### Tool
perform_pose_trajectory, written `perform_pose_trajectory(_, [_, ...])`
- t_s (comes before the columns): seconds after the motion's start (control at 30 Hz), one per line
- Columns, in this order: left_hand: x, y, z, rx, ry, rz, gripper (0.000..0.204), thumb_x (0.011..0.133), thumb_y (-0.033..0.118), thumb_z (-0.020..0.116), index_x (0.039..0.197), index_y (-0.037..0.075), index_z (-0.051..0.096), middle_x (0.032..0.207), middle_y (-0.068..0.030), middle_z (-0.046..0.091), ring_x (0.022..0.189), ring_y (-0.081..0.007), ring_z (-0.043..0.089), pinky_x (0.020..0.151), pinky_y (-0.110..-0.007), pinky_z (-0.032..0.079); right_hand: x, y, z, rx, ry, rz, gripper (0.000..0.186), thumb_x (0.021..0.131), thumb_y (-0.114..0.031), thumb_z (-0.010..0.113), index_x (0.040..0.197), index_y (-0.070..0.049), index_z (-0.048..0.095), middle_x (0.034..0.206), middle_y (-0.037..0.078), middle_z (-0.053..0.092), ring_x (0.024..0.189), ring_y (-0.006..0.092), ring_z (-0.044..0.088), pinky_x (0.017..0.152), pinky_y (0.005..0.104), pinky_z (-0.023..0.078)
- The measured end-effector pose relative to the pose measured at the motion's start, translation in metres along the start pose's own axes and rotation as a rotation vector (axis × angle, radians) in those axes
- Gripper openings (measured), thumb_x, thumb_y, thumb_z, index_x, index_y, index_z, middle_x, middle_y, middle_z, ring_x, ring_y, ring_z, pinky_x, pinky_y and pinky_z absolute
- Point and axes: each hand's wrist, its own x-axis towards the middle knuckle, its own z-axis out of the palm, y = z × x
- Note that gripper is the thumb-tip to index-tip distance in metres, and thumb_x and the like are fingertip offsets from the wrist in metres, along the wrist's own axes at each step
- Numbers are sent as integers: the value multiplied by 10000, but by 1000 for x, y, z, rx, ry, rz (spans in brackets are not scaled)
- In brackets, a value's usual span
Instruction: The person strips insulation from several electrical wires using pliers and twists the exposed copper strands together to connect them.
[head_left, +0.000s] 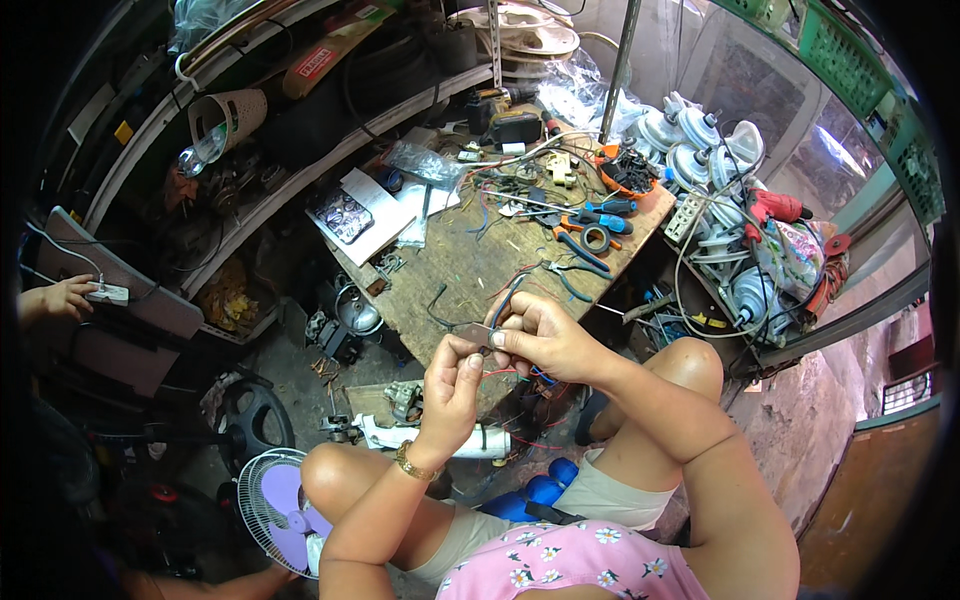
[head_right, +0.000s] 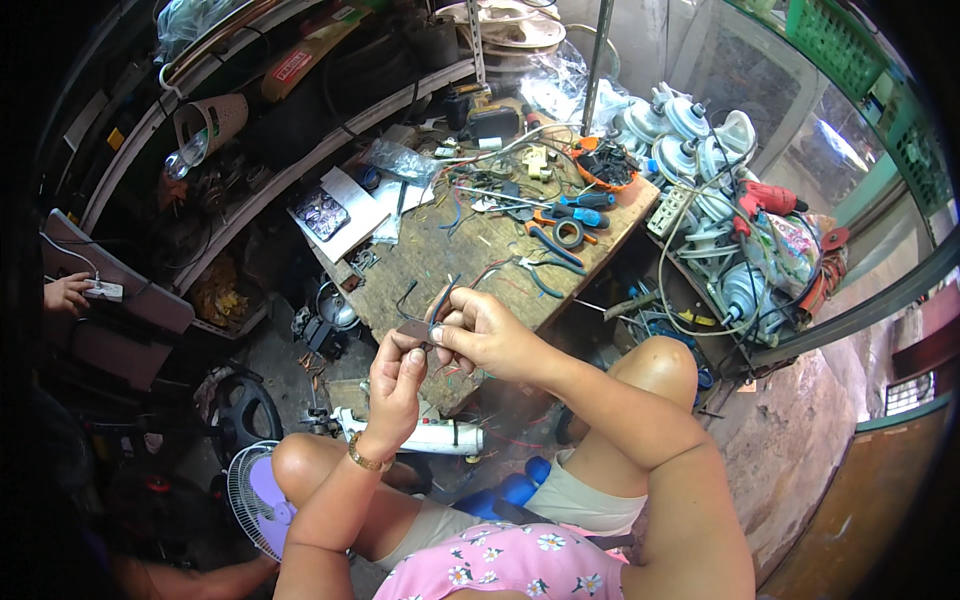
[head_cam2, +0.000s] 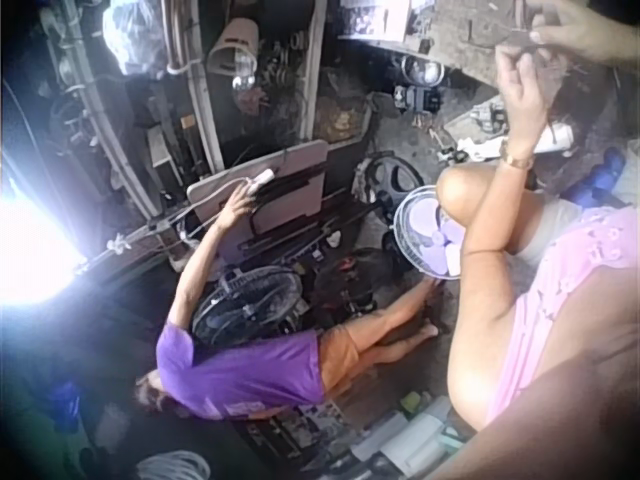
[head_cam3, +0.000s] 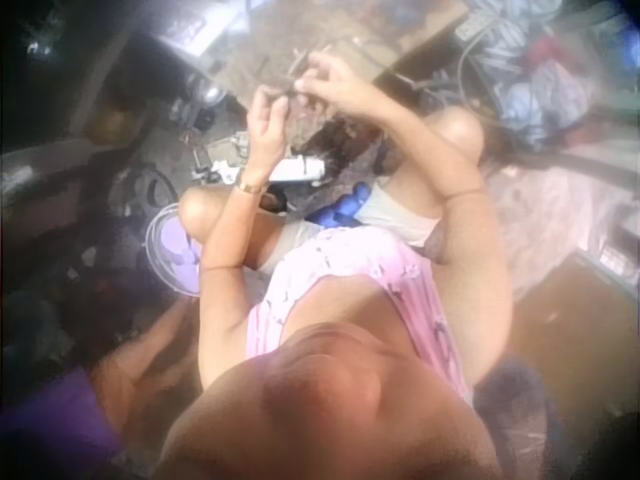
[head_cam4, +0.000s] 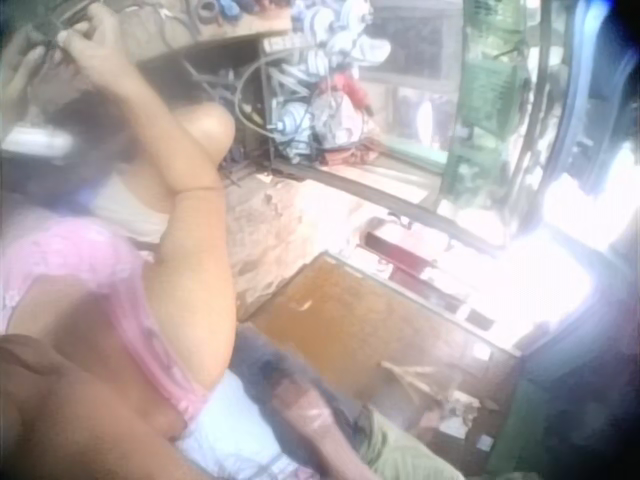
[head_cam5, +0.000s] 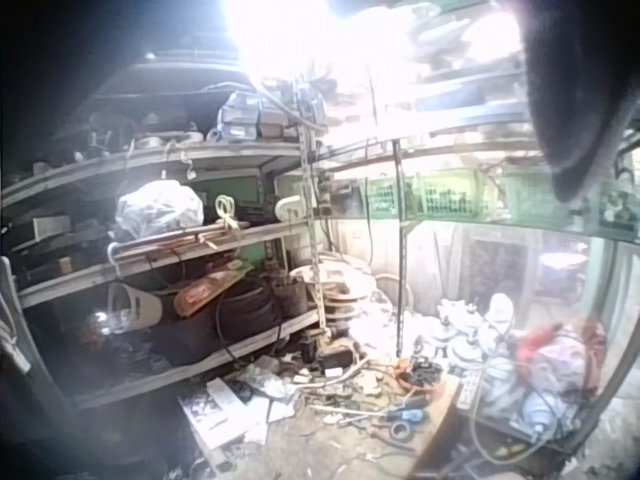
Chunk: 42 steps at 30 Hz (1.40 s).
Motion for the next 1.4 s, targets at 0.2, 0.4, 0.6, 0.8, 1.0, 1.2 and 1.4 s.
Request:
perform_pose_trajectory(0.2, [1, 2, 0, -80, -19, -4, 96, 950, 127, 442, 964, 34, 463, 804, 13, 521, 711, -22, 442, 622, -180, 370, 1, -2, -4, -19, -3, 26, 109, 893, -98, 515, 982, -41, 493, 694, 26, 575, 533, 57, 500, 464, 182, 392])
perform_pose_trajectory(0.4, [-27, -26, -5, -64, -18, -223, 119, 936, 181, 493, 893, 81, 444, 660, 63, 358, 585, -35, 304, 526, -191, 249, -4, -47, -88, 182, 377, -439, 143, 885, -117, 485, 1007, -42, 488, 702, 48, 557, 565, 80, 523, 476, 180, 439])
perform_pose_trajectory(0.6, [-7, -23, -8, -250, 78, -172, 126, 966, 192, 422, 927, 78, 458, 588, 37, 334, 522, -64, 261, 509, -227, 253, -3, -18, -49, 81, 148, -217, 230, 891, -123, 505, 1089, -10, 471, 910, 126, 623, 761, 157, 595, 732, 287, 491])
perform_pose_trajectory(0.8, [2, -13, 1, -363, 58, -145, 164, 969, 221, 415, 975, 66, 470, 609, 19, 435, 516, -40, 306, 508, -195, 281, -5, -3, -2, 47, -117, 30, 210, 933, -125, 486, 1097, -11, 421, 767, 56, 573, 596, 87, 506, 531, 211, 418])
perform_pose_trajectory(1.0, [0, -8, 5, -315, 46, -141, 189, 966, 225, 421, 1023, 56, 481, 661, -3, 510, 516, -23, 323, 496, -175, 279, -3, 1, 1, -24, -95, 39, 217, 931, -118, 485, 1110, -24, 407, 713, 30, 544, 537, 64, 453, 459, 190, 362])
perform_pose_trajectory(1.2, [-1, -12, -2, -246, 61, -77, 167, 962, 221, 428, 991, 66, 482, 689, -3, 517, 531, -32, 340, 516, -181, 302, -2, -1, 8, -65, -113, 39, 209, 920, -101, 491, 1108, -38, 424, 706, 26, 549, 549, 54, 455, 462, 190, 364])
perform_pose_trajectory(1.4, [-2, -5, -1, -199, 102, -60, 96, 950, 173, 441, 931, 80, 460, 695, 46, 444, 576, -7, 313, 514, -167, 245, -2, -2, 6, -127, -91, 24, 192, 909, -84, 494, 1085, -21, 452, 713, 29, 572, 569, 57, 476, 489, 202, 382])
